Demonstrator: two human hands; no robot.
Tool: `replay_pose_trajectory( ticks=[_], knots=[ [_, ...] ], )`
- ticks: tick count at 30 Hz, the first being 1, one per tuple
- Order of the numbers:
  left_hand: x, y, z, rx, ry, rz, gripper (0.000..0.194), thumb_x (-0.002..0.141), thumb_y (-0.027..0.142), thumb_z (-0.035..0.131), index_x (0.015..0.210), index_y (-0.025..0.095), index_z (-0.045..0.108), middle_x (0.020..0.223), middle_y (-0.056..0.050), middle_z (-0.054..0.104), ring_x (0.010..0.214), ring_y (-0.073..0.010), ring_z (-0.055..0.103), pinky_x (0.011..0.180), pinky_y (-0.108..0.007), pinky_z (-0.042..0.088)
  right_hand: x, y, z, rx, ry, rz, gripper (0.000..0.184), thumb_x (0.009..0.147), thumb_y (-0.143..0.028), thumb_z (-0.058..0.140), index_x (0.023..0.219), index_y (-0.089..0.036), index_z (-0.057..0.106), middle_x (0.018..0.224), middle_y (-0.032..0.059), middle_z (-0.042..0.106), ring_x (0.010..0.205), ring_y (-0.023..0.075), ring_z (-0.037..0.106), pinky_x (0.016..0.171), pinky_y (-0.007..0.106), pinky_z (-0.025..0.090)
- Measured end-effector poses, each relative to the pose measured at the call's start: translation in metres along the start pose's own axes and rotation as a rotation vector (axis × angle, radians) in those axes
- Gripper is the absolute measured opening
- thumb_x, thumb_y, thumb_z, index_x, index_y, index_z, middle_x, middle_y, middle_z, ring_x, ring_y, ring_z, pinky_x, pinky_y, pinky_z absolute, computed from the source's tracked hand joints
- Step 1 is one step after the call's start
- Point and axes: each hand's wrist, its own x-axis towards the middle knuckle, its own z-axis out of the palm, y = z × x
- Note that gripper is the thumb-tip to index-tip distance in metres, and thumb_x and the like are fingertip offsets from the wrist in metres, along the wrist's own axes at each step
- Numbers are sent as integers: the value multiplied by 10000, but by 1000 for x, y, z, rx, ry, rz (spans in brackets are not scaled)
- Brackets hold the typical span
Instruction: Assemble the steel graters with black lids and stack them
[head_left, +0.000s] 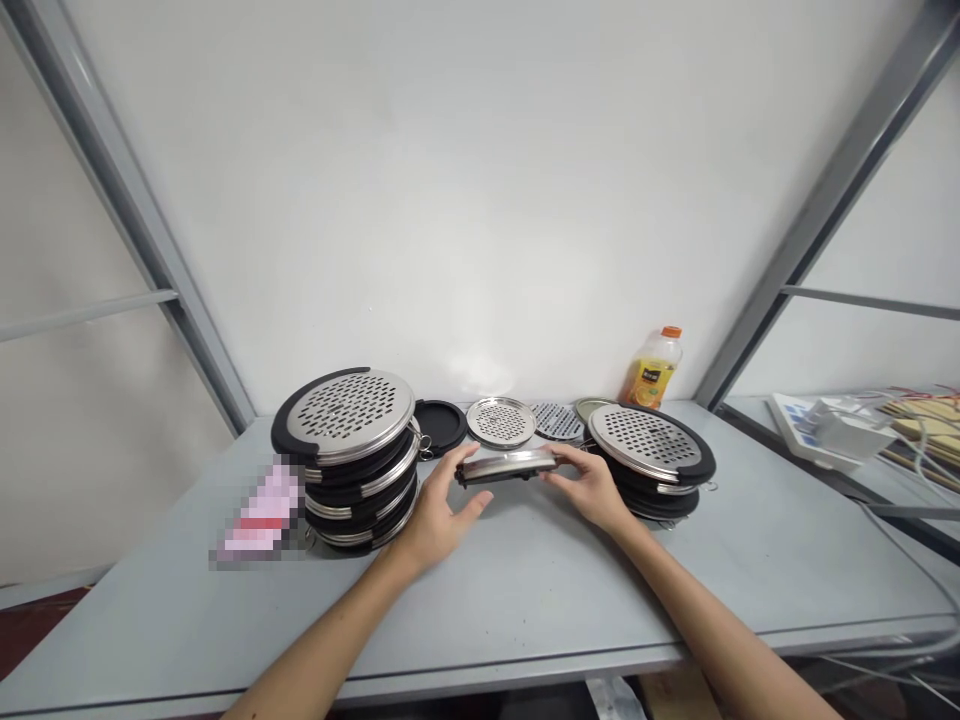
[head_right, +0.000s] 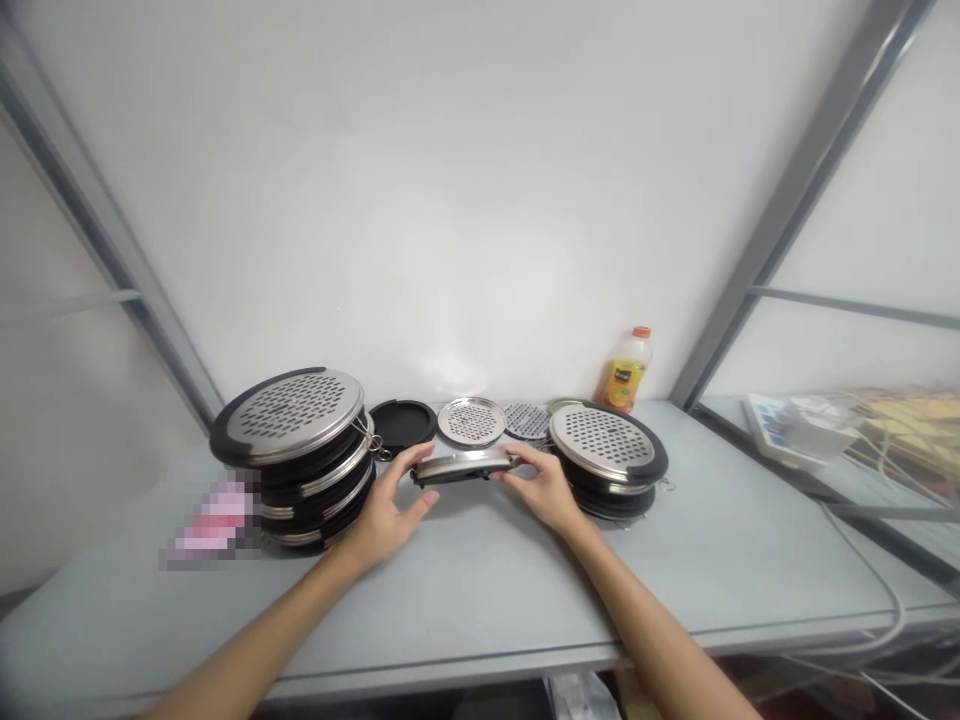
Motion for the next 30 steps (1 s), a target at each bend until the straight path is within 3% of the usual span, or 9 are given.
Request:
replay_pose_trajectory(
  ticks=[4,9,12,16,23,27,30],
  knots=[
    [-2,-2,-2,173,-20,109,476,876,264,609,1322,280,446,1432,-55,422,1314,-242,415,1100,-405,353,-1,-5,-2,-28,-45,-83,264,787,-316,679,1034,-224,688,1017,66,710,931,250,644,834,401,522],
    [-2,-10,-3,207,-40,127,412,918,185,531,1315,282,481,1366,-38,521,1256,-205,498,1072,-377,404,0,-12,-1,-47,-53,-167,259,789,-317,692,1034,-234,688,983,67,711,949,250,638,877,417,506],
    [-2,-13,-2,209,-56,122,449,918,140,490,1349,263,460,1366,-42,533,1277,-208,483,1089,-397,392,0,-17,-1,-84,-49,-181,351,772,-332,713,1110,-249,671,1063,76,695,1032,264,615,935,440,479],
    [-2,-15,-3,222,-96,130,501,909,109,462,1383,265,428,1423,-35,473,1335,-211,408,1111,-418,364,0,-24,-1,-135,-119,-185,552,782,-354,701,1306,-269,548,1321,92,570,1246,297,486,1061,499,369],
    [-2,-16,-4,270,-62,184,522,879,112,535,1369,273,456,1419,-47,474,1342,-235,396,1099,-452,375,-3,-24,0,-87,-265,-193,495,874,-324,587,1355,-250,499,1318,103,576,1214,285,533,1035,485,416],
    [-3,-15,-4,305,-172,195,642,841,78,577,1412,301,388,1488,-39,374,1377,-239,334,1117,-463,341,-4,-22,2,-126,-318,-268,439,867,-275,594,1304,-252,556,1291,104,598,1236,285,514,1024,486,435],
    [-2,-15,-4,332,-274,199,644,846,54,563,1411,308,386,1458,-21,425,1377,-214,333,1138,-452,305,-4,-24,4,-151,-335,-306,464,846,-223,600,1307,-244,553,1310,109,581,1276,289,473,1027,500,432]
  ],
)
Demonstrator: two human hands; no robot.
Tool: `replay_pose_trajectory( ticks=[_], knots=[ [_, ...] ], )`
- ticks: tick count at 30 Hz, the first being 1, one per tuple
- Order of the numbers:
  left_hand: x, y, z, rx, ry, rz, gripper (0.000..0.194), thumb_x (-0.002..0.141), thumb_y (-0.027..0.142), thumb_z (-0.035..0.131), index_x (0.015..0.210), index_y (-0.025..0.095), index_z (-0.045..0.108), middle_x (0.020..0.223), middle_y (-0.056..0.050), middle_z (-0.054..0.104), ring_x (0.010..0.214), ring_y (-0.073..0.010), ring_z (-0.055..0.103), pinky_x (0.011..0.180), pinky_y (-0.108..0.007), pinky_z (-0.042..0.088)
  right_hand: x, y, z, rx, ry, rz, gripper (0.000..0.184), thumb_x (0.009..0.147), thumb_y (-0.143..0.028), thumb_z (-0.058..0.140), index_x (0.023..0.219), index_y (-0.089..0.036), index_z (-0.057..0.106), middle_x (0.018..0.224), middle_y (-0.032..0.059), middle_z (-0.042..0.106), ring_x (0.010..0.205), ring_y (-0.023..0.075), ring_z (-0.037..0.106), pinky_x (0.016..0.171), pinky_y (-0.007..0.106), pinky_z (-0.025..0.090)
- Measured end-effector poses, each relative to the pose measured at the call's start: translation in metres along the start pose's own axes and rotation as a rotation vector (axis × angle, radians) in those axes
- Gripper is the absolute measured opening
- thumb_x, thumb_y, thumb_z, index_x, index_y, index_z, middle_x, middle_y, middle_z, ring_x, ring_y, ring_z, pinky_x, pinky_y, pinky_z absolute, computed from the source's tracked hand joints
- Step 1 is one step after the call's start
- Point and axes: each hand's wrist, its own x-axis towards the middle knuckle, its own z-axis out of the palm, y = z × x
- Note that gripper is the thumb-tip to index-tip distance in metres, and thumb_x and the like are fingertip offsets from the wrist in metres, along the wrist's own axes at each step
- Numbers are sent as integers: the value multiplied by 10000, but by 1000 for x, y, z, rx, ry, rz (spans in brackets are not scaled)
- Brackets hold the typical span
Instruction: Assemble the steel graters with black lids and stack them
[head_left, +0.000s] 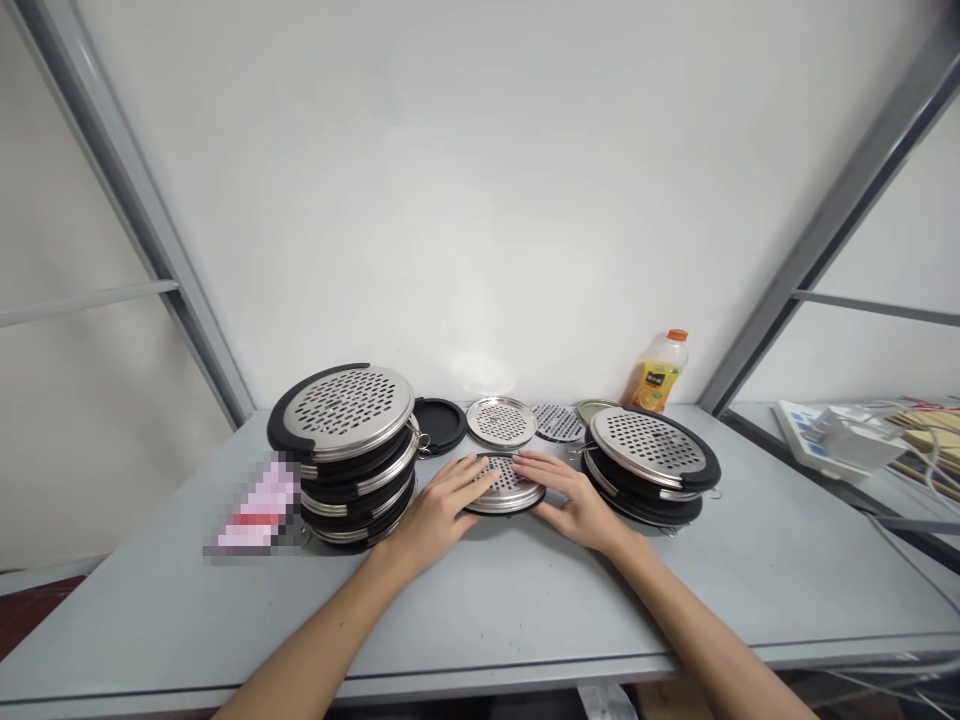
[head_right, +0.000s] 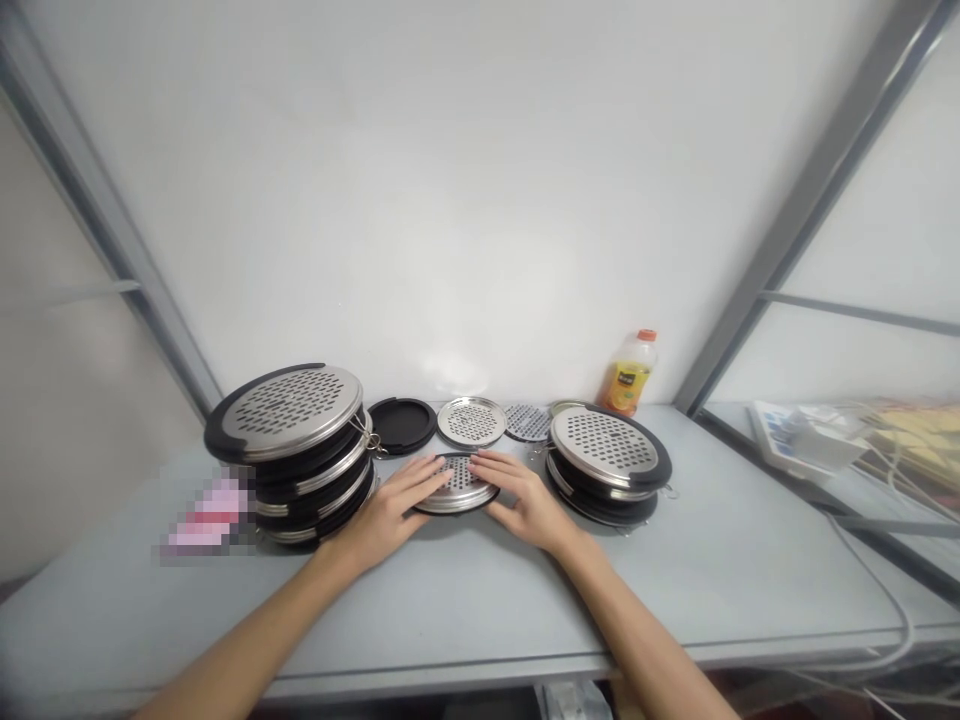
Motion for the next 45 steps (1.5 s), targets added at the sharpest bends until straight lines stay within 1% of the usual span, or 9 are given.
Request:
replay_pose_trajectory(
  ticks=[8,14,19,25,29,34,38,42,45],
  knots=[
    [3,5,-6,31,-136,-14,569,871,93,540,1378,323,427,1411,-10,490,1331,-212,409,1127,-471,299,0,-3,3,-35,-81,29,617,752,-116,567,1353,-240,506,1402,104,491,1310,300,436,1059,526,387],
    [3,4,-4,49,-107,5,577,852,81,543,1369,316,436,1413,-2,484,1350,-206,374,1139,-452,284,0,-3,2,-77,-126,51,569,778,-142,562,1339,-227,524,1385,114,509,1289,289,464,1056,503,398],
    [-2,4,4,91,-27,-122,723,757,115,651,1413,251,378,1501,-84,341,1403,-257,260,1133,-457,292,0,-4,1,-106,-150,24,619,750,-109,547,1358,-215,499,1398,114,494,1327,293,411,1074,530,362],
    [-5,4,9,141,-118,-144,757,729,241,734,1402,241,388,1503,-112,328,1391,-300,277,1131,-484,284,-2,-4,3,-141,-237,10,786,650,-55,533,1411,-223,425,1477,92,383,1382,314,309,1124,579,241],
    [-5,1,10,134,-118,-130,749,752,244,718,1413,251,366,1480,-97,375,1397,-296,269,1143,-491,263,-1,-5,4,-147,-266,19,802,651,-46,500,1429,-211,394,1496,91,349,1391,292,297,1132,546,254],
    [-5,0,12,148,-110,-90,743,771,269,720,1415,238,353,1471,-103,392,1393,-283,286,1145,-491,266,-2,-5,4,-124,-263,22,821,629,-24,478,1425,-209,400,1483,97,377,1366,286,349,1118,537,288],
    [-4,1,11,171,-95,-77,756,742,195,728,1404,219,365,1466,-119,391,1383,-296,302,1133,-503,290,-2,-5,4,-116,-252,51,815,622,-20,489,1413,-208,420,1476,103,388,1358,286,362,1115,528,296],
    [-2,4,8,120,11,-56,689,750,116,677,1369,244,405,1426,-103,435,1333,-283,385,1107,-499,340,-1,-7,1,-54,-177,83,740,663,-41,524,1380,-213,468,1443,112,439,1320,291,421,1088,508,346],
    [0,7,4,74,75,-33,617,791,59,608,1347,263,434,1389,-77,477,1286,-248,450,1081,-458,391,-1,-8,-1,11,-80,125,632,723,-97,577,1341,-216,511,1352,108,545,1237,281,515,1042,466,414]
  ],
)
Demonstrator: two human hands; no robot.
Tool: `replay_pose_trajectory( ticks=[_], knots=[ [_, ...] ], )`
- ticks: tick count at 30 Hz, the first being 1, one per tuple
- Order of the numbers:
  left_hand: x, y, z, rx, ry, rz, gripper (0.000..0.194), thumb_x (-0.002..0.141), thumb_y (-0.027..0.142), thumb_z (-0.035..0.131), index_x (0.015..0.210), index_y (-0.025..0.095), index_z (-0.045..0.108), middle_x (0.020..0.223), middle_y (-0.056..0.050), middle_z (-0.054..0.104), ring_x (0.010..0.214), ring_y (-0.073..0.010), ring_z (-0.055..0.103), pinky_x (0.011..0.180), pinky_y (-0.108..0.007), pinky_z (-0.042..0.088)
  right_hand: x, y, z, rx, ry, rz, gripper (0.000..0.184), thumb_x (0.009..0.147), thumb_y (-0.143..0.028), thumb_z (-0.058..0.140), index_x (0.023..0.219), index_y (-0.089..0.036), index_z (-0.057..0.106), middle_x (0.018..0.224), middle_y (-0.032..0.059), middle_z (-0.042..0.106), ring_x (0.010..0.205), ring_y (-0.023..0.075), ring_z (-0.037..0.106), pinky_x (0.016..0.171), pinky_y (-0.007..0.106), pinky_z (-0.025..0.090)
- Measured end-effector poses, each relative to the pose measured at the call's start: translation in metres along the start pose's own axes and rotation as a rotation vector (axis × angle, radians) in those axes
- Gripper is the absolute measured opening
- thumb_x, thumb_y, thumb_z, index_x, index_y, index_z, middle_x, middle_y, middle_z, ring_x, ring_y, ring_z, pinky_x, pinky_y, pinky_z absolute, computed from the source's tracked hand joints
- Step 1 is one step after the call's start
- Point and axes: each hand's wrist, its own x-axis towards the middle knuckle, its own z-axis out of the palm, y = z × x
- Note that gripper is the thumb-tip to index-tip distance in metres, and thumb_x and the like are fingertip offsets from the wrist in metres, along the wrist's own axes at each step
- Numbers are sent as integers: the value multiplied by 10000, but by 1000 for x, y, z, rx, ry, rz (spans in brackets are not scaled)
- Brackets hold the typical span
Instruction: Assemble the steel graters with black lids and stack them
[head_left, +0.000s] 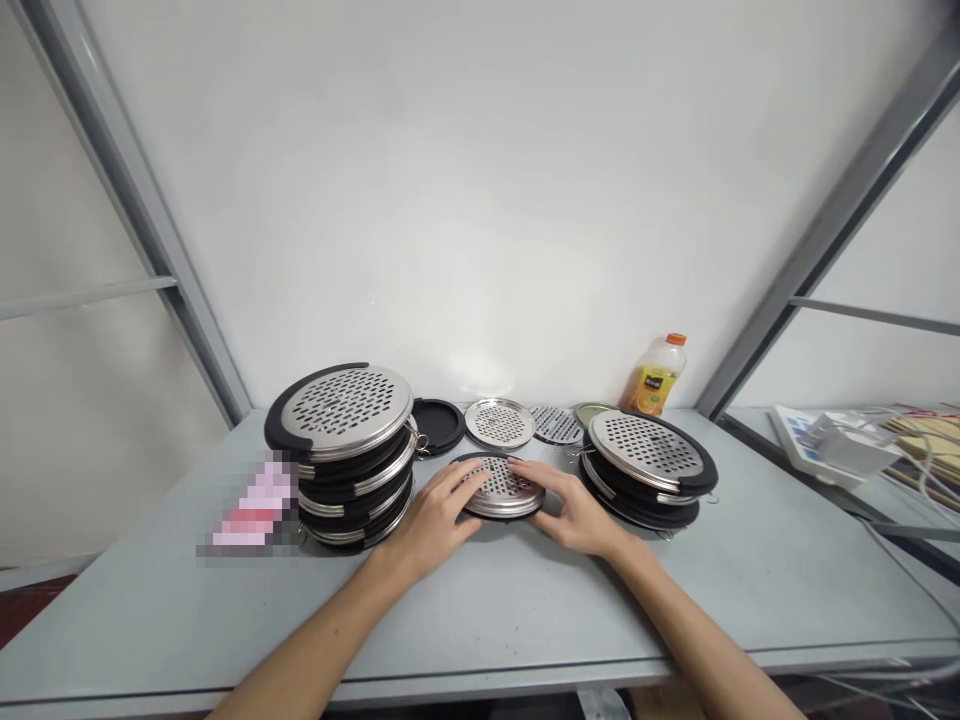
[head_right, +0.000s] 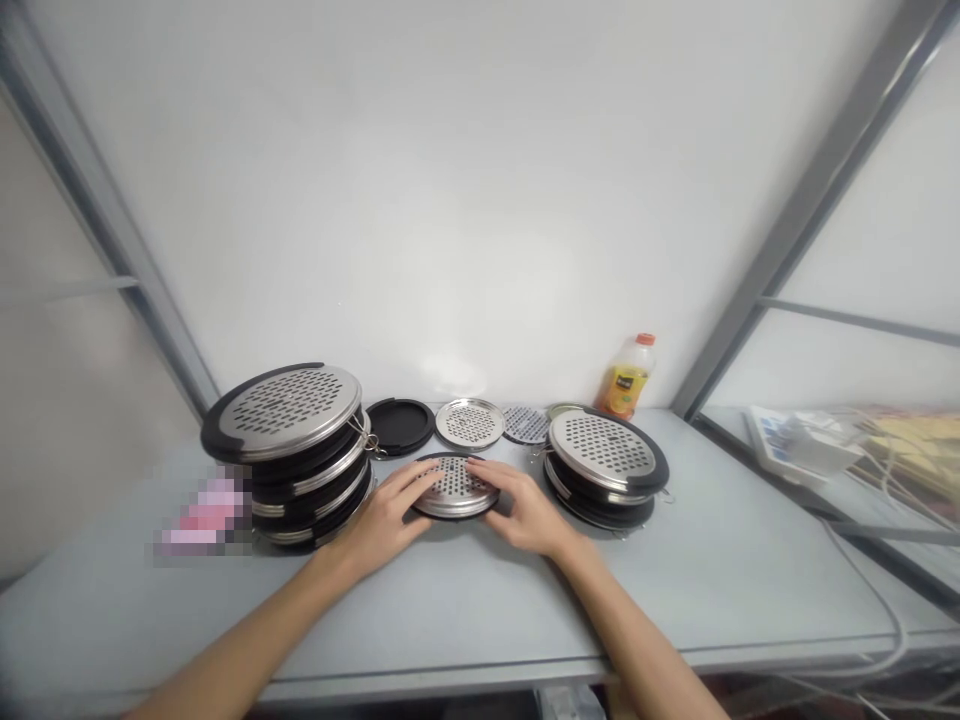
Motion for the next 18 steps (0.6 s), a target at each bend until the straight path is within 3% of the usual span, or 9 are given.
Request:
replay_pose_trajectory(
  ticks=[4,8,18],
  knots=[
    [2,4,-6,-24,52,36,500,864,80,553,1320,270,473,1326,-59,546,1214,-227,522,1050,-444,428,-2,5,-1,49,135,22,499,763,-170,646,1254,-218,573,1199,93,652,1068,256,625,940,411,502],
    [4,7,-8,-51,98,47,499,918,155,537,1385,259,397,1281,-74,581,1180,-223,551,1003,-424,467,-2,9,-1,56,176,-31,350,828,-251,647,1177,-229,625,1147,86,677,1050,251,633,923,399,512],
    [4,5,-5,-66,138,52,448,942,231,531,1374,237,412,1255,-74,599,1158,-215,561,995,-399,459,-1,8,0,33,187,-61,414,861,-265,627,1271,-248,571,1202,75,652,1095,241,612,957,388,495]
  ],
)
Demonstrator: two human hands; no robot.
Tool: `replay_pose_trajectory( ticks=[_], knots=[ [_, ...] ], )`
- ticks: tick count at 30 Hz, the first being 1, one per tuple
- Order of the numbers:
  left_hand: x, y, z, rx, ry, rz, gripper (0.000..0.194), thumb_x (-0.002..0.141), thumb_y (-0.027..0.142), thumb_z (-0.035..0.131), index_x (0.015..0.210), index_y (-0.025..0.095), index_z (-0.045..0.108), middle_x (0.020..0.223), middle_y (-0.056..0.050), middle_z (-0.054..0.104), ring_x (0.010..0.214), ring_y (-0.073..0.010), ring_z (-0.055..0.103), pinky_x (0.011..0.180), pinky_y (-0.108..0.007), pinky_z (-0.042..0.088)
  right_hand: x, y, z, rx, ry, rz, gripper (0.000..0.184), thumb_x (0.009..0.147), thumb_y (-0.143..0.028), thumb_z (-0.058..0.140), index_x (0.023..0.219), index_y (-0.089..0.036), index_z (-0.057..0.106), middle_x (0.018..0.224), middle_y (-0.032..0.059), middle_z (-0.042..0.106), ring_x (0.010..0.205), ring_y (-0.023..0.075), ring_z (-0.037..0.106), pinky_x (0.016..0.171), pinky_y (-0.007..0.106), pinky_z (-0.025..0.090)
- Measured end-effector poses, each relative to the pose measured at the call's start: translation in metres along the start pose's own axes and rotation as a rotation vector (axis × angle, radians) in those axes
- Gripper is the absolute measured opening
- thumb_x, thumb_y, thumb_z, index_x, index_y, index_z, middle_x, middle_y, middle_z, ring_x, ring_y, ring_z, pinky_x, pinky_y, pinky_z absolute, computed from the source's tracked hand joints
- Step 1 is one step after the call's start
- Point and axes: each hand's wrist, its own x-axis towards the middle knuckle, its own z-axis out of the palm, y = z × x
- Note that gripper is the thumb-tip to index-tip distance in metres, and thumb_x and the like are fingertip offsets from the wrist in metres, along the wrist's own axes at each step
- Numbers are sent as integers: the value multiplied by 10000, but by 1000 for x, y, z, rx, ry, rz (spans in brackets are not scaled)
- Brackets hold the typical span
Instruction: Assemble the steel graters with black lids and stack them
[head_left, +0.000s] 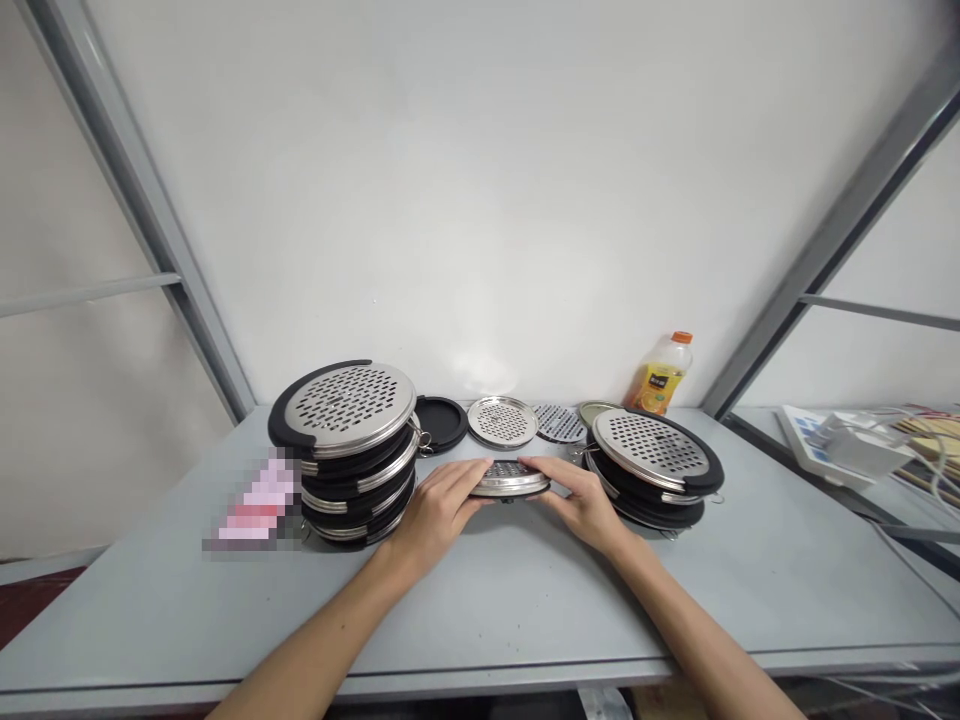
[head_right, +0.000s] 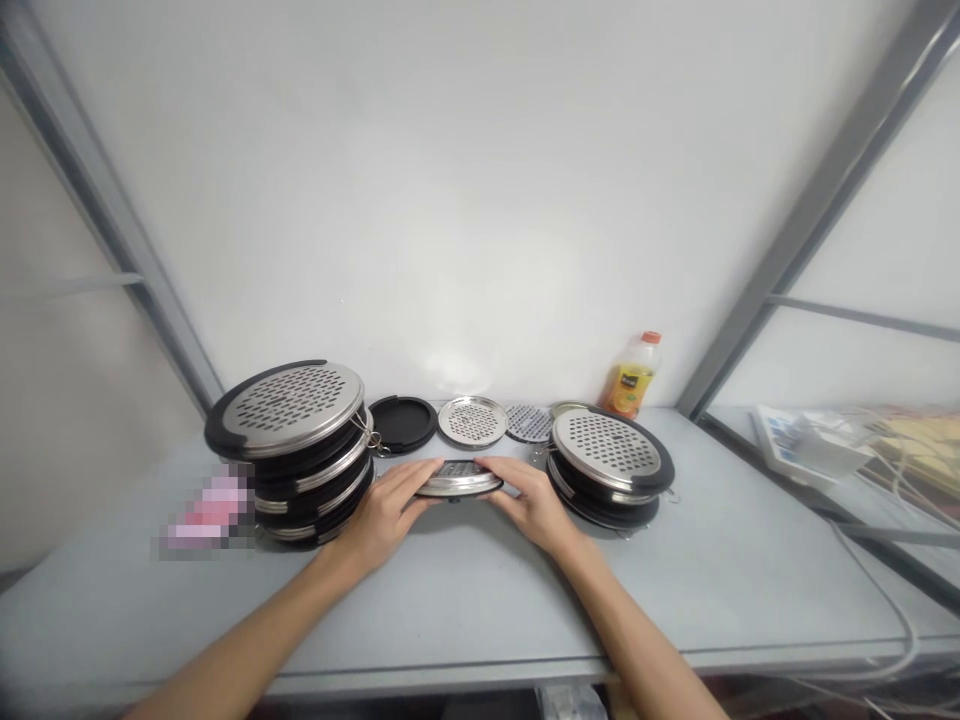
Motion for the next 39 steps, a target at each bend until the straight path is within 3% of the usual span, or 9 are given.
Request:
replay_pose_trajectory(
  ticks=[6,11,16,20,23,28,33,39],
  knots=[
    [-2,-1,1,-45,0,-32,380,946,225,518,1321,237,457,1229,-79,605,1136,-217,572,980,-398,469,2,-3,-1,-30,21,30,470,810,-298,684,1262,-248,566,1181,73,656,1087,242,608,956,388,486],
    [-3,-5,4,-122,133,-134,329,957,220,485,1285,223,467,1267,-97,576,1174,-224,553,990,-400,465,5,-2,-1,-60,31,154,594,794,-344,686,1336,-212,479,1282,104,595,1153,268,569,991,423,455],
    [-1,-5,4,-141,147,-179,299,958,222,462,1257,214,473,1265,-106,563,1205,-233,523,1018,-425,439,5,-1,0,-18,19,198,387,832,-364,635,1179,-199,586,1027,62,701,900,225,659,829,355,530],
    [1,-2,2,-110,149,-200,320,939,193,464,1258,214,464,1317,-106,511,1245,-237,482,1045,-444,414,3,3,1,-58,109,182,343,794,-374,676,1081,-192,624,894,49,705,770,209,647,751,348,534],
    [2,1,-1,-86,137,-163,452,873,140,509,1311,212,425,1357,-104,475,1276,-246,447,1071,-455,390,2,6,0,-98,208,151,338,780,-366,689,1069,-203,625,937,66,698,762,213,629,741,367,524],
    [1,5,-4,-71,54,-113,635,810,135,578,1392,214,339,1386,-105,448,1293,-255,427,1082,-450,383,2,3,-3,-132,245,79,280,803,-308,663,1066,-228,611,973,75,674,826,225,606,759,380,505],
    [0,2,-3,-29,54,-131,531,868,205,599,1357,240,398,1346,-88,495,1263,-234,464,1062,-421,407,3,-2,-3,-125,204,1,285,797,-215,637,1077,-242,596,978,68,652,896,232,601,807,387,496],
    [-1,0,-2,-49,13,-135,388,891,139,548,1261,249,514,1241,-64,586,1159,-214,555,996,-395,464,5,-5,-3,-134,149,-15,302,788,-200,607,1089,-236,603,1009,81,645,946,246,601,833,403,495]
  ],
)
